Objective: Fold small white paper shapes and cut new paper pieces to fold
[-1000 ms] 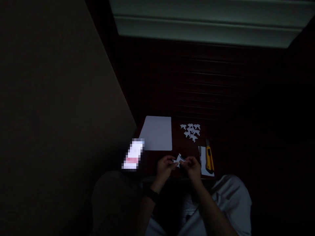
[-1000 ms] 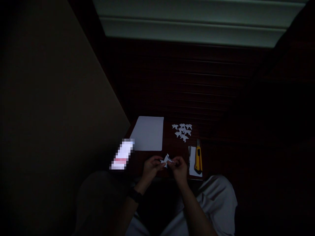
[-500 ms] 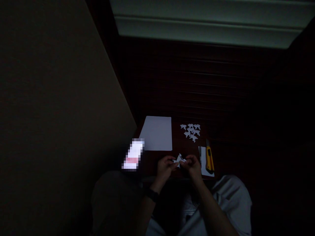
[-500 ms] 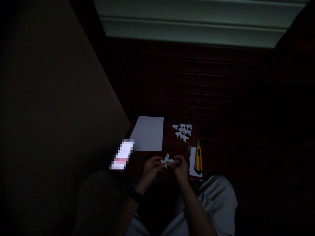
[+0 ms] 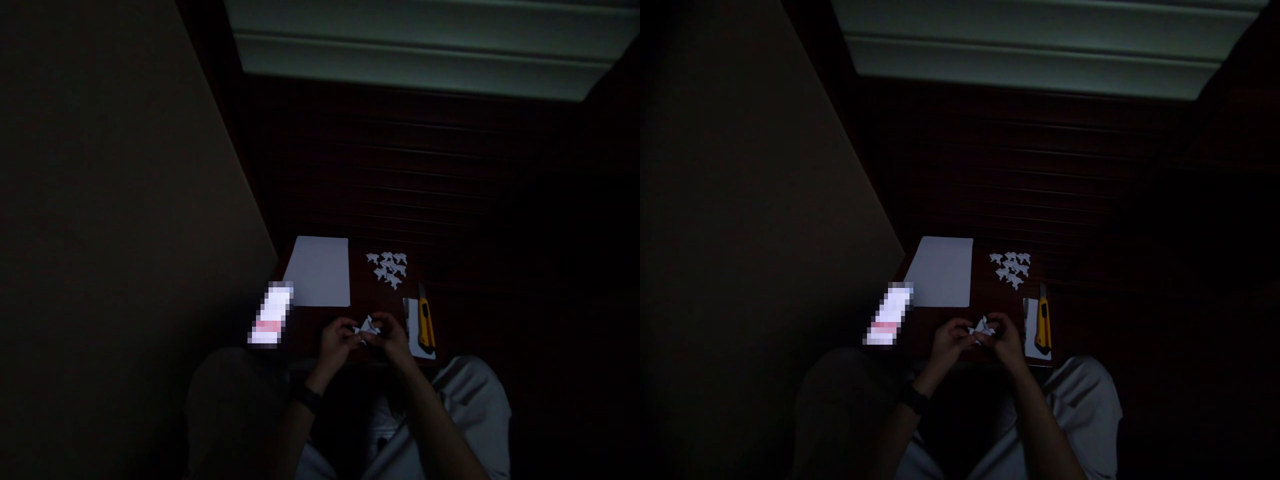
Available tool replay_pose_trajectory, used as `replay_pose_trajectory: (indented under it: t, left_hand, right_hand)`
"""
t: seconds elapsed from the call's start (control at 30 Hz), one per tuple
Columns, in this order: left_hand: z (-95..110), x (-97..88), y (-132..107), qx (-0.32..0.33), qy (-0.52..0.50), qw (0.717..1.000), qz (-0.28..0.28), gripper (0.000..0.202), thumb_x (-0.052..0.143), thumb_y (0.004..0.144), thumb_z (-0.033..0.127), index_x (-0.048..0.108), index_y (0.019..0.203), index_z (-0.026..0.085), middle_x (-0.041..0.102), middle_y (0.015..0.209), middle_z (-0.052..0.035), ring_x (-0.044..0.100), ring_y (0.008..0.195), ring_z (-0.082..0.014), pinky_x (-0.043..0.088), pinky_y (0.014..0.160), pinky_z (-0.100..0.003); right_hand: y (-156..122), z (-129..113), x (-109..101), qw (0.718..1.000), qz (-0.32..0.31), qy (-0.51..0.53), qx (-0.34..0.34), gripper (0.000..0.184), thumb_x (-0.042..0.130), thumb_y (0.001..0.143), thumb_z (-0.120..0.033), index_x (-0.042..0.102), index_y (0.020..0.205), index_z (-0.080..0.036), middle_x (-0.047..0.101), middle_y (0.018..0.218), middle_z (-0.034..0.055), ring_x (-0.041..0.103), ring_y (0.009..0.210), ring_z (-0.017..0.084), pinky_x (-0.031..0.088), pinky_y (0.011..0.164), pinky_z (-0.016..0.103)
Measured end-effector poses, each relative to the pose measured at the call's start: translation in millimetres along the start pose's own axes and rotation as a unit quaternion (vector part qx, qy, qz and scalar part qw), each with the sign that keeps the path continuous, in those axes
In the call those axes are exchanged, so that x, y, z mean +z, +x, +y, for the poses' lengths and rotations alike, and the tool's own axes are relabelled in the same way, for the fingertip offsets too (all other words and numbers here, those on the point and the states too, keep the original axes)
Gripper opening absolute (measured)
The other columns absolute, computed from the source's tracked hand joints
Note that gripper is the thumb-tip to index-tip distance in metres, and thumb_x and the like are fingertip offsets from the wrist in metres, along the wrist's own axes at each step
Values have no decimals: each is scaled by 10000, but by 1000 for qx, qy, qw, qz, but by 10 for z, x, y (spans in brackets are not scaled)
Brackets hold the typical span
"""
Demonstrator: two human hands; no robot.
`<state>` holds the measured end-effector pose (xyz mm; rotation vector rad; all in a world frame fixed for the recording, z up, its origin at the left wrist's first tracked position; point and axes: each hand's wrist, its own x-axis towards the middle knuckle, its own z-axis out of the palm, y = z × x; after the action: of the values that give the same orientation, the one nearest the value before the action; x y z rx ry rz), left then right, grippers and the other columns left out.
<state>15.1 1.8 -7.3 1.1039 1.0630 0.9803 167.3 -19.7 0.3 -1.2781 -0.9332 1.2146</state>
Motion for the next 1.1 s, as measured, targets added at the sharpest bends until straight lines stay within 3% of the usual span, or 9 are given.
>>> replay_pose_trajectory:
  t: [0.13, 0.27, 0.4, 0.53, 0.77, 1.0, 1.1]
  left_hand:
    - [-48, -16, -4, 16, 41, 999, -19, 349, 726, 621, 269, 587, 919, 150, 624, 604, 2, 605, 557, -140, 474, 529, -219]
    - [-56, -31, -1, 36, 65, 997, -15, 372, 718, 630, 267, 586, 960, 156, 631, 645, -5, 617, 617, -149, 479, 586, -236]
    - [-21, -35, 8, 68, 94, 993, 7, 425, 740, 606, 283, 610, 994, 167, 660, 828, -45, 623, 763, -164, 483, 696, -255]
    - [-18, -44, 35, 47, 75, 995, -45, 307, 726, 629, 291, 661, 891, 144, 678, 896, -84, 627, 847, -192, 476, 774, -281]
    - [-65, -83, 68, -44, 1, 997, -66, 301, 754, 594, 316, 643, 787, 113, 686, 707, -79, 642, 639, -180, 503, 600, -275]
    - [-19, -76, 60, -47, -7, 996, -80, 324, 764, 575, 340, 630, 776, 125, 691, 708, -67, 649, 631, -173, 510, 580, -263]
    - [10, -78, 47, -52, -12, 996, -74, 319, 764, 573, 340, 617, 754, 122, 684, 679, -61, 647, 615, -176, 516, 547, -265]
  right_hand:
    - [28, 1, -21, 999, -9, -34, 4, 427, 785, 541, -359, 590, 883, -193, 574, 630, -31, 545, 566, 141, 414, 536, 247]
    - [28, 17, -23, 998, 31, -61, -8, 455, 786, 532, -371, 601, 908, -195, 560, 594, -40, 522, 534, 131, 397, 523, 241]
    - [22, 4, -33, 997, 38, -63, -26, 452, 781, 542, -368, 598, 920, -200, 540, 592, -50, 500, 526, 119, 382, 508, 229]
    - [16, 6, -45, 998, 29, -53, -26, 463, 782, 539, -376, 595, 926, -204, 528, 592, -58, 483, 509, 109, 370, 492, 222]
    - [-8, 26, -5, 999, 28, -20, -6, 511, 793, 505, -408, 598, 934, -210, 530, 612, -57, 494, 527, 115, 383, 508, 230]
    - [7, 66, -15, 998, 27, -42, -23, 476, 783, 541, -372, 596, 942, -196, 512, 621, -49, 481, 548, 112, 378, 507, 220]
    - [-17, -14, -39, 1000, -1, -22, -7, 514, 796, 530, -334, 593, 985, -206, 508, 631, -56, 490, 551, 107, 390, 517, 218]
